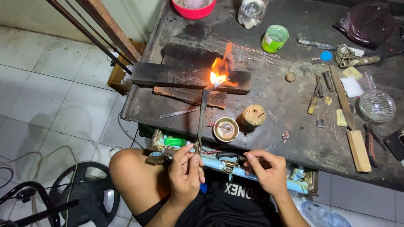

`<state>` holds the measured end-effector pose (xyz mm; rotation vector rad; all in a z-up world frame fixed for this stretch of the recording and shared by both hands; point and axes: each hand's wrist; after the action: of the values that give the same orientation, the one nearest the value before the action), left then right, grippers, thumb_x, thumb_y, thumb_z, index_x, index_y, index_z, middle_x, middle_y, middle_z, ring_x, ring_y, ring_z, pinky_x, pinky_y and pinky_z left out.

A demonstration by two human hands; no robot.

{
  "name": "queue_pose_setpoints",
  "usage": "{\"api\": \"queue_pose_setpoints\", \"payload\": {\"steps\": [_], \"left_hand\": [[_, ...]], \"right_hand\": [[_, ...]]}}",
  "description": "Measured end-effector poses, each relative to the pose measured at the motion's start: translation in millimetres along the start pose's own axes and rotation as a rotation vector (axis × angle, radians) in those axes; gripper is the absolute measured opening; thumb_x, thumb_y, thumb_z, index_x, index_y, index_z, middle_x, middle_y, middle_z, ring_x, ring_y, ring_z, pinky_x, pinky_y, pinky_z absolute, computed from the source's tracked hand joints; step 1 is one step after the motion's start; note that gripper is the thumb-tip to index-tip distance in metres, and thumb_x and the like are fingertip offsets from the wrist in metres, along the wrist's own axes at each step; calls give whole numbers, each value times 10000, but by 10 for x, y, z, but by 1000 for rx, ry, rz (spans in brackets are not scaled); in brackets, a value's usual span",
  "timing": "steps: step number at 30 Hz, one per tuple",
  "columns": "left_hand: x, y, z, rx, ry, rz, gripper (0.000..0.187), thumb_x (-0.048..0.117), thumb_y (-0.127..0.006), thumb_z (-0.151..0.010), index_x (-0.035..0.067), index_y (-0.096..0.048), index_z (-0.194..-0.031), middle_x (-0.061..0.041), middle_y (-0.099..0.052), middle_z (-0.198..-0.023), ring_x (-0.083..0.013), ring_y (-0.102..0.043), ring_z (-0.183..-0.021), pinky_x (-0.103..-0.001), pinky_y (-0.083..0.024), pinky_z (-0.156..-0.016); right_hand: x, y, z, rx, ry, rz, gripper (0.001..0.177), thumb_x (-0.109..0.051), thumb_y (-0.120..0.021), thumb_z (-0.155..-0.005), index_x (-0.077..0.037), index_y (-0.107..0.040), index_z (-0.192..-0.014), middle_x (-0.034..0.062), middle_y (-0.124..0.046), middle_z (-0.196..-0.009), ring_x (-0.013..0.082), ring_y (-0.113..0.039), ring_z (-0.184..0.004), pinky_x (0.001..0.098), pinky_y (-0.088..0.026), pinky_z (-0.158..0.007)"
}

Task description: Assembling and soldering small jewelry components on a workbench using a handheld torch.

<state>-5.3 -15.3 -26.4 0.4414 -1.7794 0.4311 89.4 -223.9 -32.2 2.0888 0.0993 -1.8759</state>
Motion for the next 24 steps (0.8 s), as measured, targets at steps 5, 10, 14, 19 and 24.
{"api": "queue_pose_setpoints", "payload": {"steps": [5,10,14,19,24], "left_hand": [[0,-8,3,-6,21,4,344,42,-524,-1031,27,-512,-1374,-156,-624,-811,-115,-511,-388,-214,-495,-367],[13,-8,6,-14,20,-14,365,41,-527,-1033,27,-507,-1398,-152,-627,-812,-114,-522,-395,-216,-503,-380],[24,-28,-11,-3,21,1,339,48,-526,-1031,25,-514,-1368,-149,-626,-804,-113,-514,-378,-215,-492,-363],[12,-30,-16,16,15,-1,315,38,-527,-1026,17,-512,-1340,-156,-626,-799,-121,-511,-369,-215,-483,-356],[-27,-21,-40,43,19,13,344,43,-510,-1038,35,-492,-1381,-151,-597,-762,-121,-488,-377,-204,-450,-366]], "right_hand": [[-27,10,-15,-8,13,30,160,-131,-696,-921,-18,-792,-861,72,-752,-610,143,-705,-416,218,-595,-434],[-35,9,-14,-13,20,31,158,-132,-697,-923,-23,-791,-857,67,-752,-610,137,-704,-424,216,-594,-441],[-45,3,-18,-9,32,53,168,-137,-694,-921,-29,-795,-842,58,-750,-602,137,-712,-425,217,-594,-437],[-76,-31,-17,-12,48,93,171,-143,-693,-921,-39,-797,-833,45,-745,-589,130,-711,-431,224,-597,-446],[-872,-39,-271,-569,203,506,338,-387,-679,-939,-137,-768,-1148,23,-831,-1119,229,-804,-957,357,-588,-819]]}}
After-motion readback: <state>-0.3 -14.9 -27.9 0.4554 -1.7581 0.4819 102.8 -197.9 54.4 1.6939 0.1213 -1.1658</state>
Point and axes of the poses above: each hand's wrist, its own z-axis away from the middle knuckle, its own y-axis out of the back of the hand, x = y × z
